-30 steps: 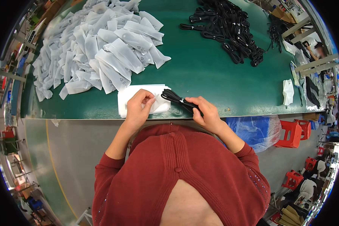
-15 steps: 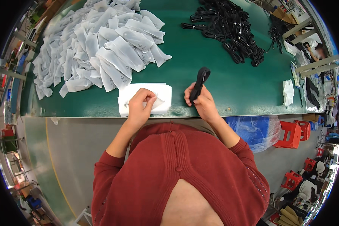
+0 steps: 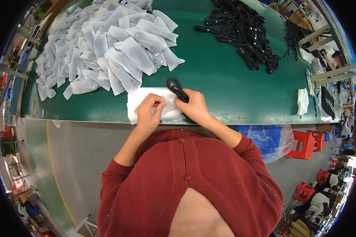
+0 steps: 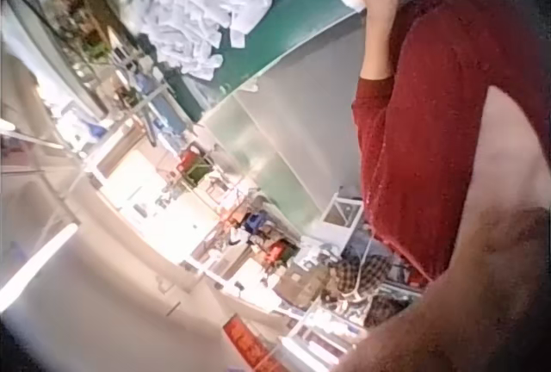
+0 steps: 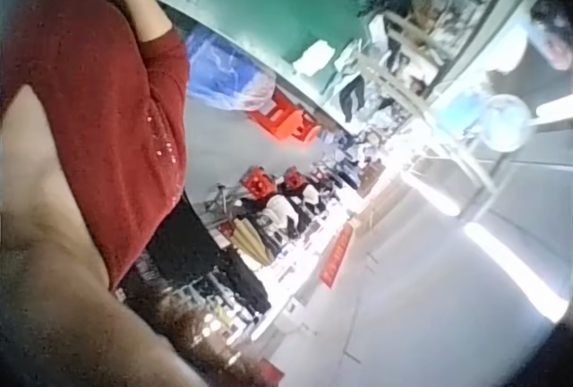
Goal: The person repeatedly picks up black cables from a pile on a green table, places them into small white paper bags, and sets the packaged items aside. The process is repetitive, involving handling the cables and bags by hand without the use of tools.
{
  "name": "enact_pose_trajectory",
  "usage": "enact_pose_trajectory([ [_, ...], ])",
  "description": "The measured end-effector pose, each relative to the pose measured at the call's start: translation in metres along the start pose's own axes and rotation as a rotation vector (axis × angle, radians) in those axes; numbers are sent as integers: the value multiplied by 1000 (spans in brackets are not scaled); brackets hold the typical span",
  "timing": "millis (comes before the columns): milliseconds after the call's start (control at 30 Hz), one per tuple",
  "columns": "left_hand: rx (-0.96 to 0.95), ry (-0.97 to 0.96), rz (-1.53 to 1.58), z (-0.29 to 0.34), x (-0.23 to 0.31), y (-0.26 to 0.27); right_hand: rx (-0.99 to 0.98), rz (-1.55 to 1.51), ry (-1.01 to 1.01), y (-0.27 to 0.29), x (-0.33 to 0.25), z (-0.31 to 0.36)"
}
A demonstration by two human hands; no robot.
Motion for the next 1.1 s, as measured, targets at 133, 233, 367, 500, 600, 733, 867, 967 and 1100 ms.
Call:
enact_pose_trajectory([
  [133,13,8,-8,-1,5,1,87,-104,118,16,4,7],
  [233,9,14,-5,-4,7,1,53,-24,223,28,-9,25],
  [367,6,29,9,-5,6,1,46,257,500,36,-23,43],
  [500,-20,42,16,-6,6,0,39,468,679,36,-31,54],
  [600,-55,47,6,-7,7,-2,-42,506,704,38,-34,54],
  [733,-74,-34,25,-6,12,-6,-227,382,595,40,-27,46],
  [867,-84,-244,-123,-9,36,-4,-335,-209,-102,40,19,29],
  [967,-98,-407,-231,-12,56,-5,-323,-385,-234,33,25,29],
  [1100,-78,-378,-204,-26,61,-4,-236,-296,286,34,-14,28],
])
Point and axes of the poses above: each hand's wrist, its own z-axis away from the middle knuckle, its own y-axis out of the back of the hand, x = y × z, the point moved 7 cm from there along -z, towards the middle knuckle, and after that the axes turned 10 degrees about -z, right-handed, at the moved point
